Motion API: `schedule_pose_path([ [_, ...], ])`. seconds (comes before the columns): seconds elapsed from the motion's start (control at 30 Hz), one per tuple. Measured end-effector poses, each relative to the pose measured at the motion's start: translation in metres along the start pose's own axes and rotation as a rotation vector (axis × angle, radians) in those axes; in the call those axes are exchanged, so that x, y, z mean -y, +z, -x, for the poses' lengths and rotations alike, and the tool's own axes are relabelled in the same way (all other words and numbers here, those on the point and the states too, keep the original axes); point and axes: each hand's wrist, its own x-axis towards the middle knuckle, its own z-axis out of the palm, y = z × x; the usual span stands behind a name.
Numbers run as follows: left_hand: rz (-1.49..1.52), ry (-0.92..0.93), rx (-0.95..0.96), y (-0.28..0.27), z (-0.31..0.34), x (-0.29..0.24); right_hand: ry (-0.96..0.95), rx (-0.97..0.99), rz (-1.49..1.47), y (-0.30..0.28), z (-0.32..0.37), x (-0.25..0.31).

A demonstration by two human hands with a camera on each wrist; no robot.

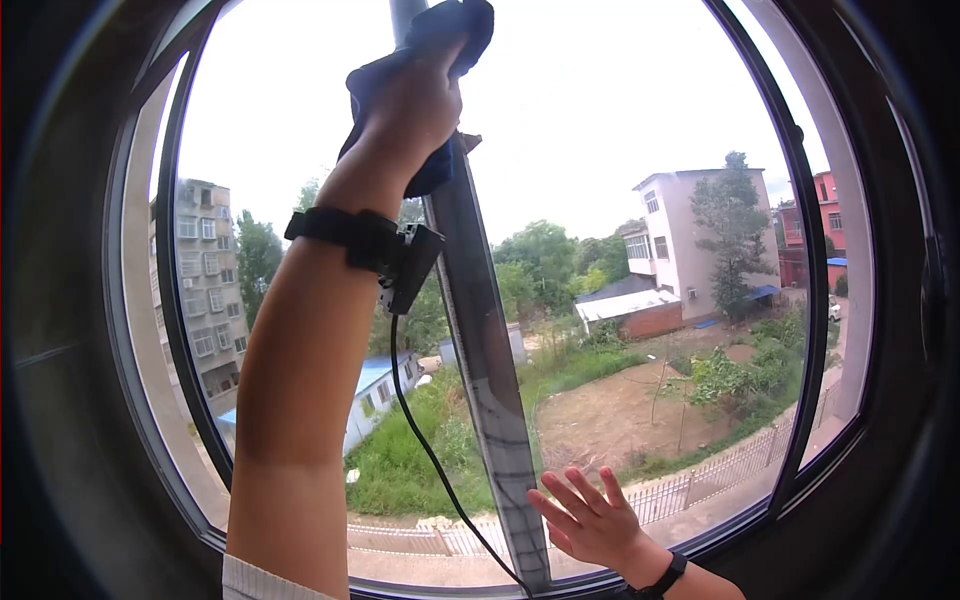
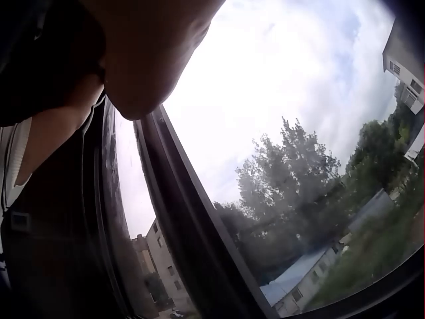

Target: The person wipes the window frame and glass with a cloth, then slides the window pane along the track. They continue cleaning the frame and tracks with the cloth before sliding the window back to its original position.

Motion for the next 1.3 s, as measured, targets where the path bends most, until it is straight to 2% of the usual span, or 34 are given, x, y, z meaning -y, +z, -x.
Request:
schedule_pose_path([
  [0.07, -0.212, -0.056, -0.088, -0.016, -0.020, 0.068, 0.004, -0.030, -0.045, 0.000, 0.000, 0.000],
  [0.1, -0.241, -0.112, -0.079, -0.025, -0.018, 0.086, 0.000, -0.031, -0.056, -0.001, 0.000, -0.001],
  [0.2, -0.220, -0.262, -0.033, -0.040, 0.004, 0.083, -0.008, -0.027, -0.094, -0.004, 0.000, -0.002],
  [0.27, -0.218, -0.226, -0.062, -0.036, 0.017, 0.079, -0.008, -0.053, -0.074, -0.003, -0.002, -0.002],
  [0.33, -0.230, -0.173, -0.102, -0.027, 0.031, 0.066, -0.017, -0.079, -0.025, 0.000, -0.002, 0.000],
  [0.4, -0.165, -0.034, -0.149, -0.013, 0.058, 0.010, -0.025, -0.077, -0.047, 0.000, 0.000, 0.000],
  [0.47, -0.049, 0.127, -0.110, -0.004, 0.096, -0.054, -0.018, -0.066, -0.057, -0.001, -0.001, -0.002],
  [0.53, -0.010, 0.166, 0.165, -0.013, 0.143, -0.111, -0.011, -0.077, -0.059, -0.002, -0.002, -0.003],
  [0.6, 0.061, 0.233, 0.305, -0.022, 0.198, -0.145, -0.016, -0.095, -0.064, -0.003, -0.002, -0.004],
  [0.73, 0.047, 0.409, 0.620, -0.053, 0.292, -0.155, -0.035, -0.080, -0.180, -0.005, 0.005, -0.010],
  [0.77, 0.051, 0.404, 0.626, -0.060, 0.300, -0.150, -0.045, -0.074, -0.219, -0.007, 0.009, -0.015],
  [0.83, 0.338, 0.188, 0.653, -0.077, 0.307, -0.138, -0.053, -0.073, -0.190, -0.019, 0.011, -0.026],
  [0.87, 0.196, 0.392, 0.610, -0.080, 0.303, -0.121, 0.023, -0.067, -0.158, -0.022, 0.014, -0.029],
  [0.9, 0.062, 0.410, 0.559, -0.086, 0.287, -0.111, 0.033, -0.081, -0.119, -0.022, 0.015, -0.038],
  [0.97, -0.055, 0.252, 0.418, -0.085, 0.242, -0.076, 0.056, -0.084, -0.111, -0.016, 0.022, -0.050],
  [1.0, 0.037, 0.032, 0.349, -0.084, 0.215, -0.055, 0.060, -0.071, -0.103, -0.014, 0.023, -0.048],
  [1.07, 0.005, -0.006, 0.068, -0.076, 0.173, 0.002, 0.077, -0.079, -0.094, -0.011, 0.023, -0.045],
  [1.13, 0.040, -0.203, 0.096, -0.083, 0.157, 0.004, 0.085, -0.105, -0.083, -0.007, 0.025, -0.043],
  [1.17, 0.034, -0.222, 0.111, -0.079, 0.166, 0.001, 0.085, -0.116, -0.079, -0.005, 0.025, -0.043],
  [1.23, 0.048, -0.122, 0.033, -0.066, 0.186, -0.017, 0.089, -0.130, -0.087, -0.003, 0.026, -0.042],
  [1.27, 0.010, 0.002, 0.060, -0.062, 0.203, -0.027, 0.092, -0.132, -0.094, -0.002, 0.028, -0.043],
  [1.3, 0.058, 0.030, 0.071, -0.060, 0.232, -0.044, 0.059, -0.114, -0.078, -0.004, 0.029, -0.045],
])
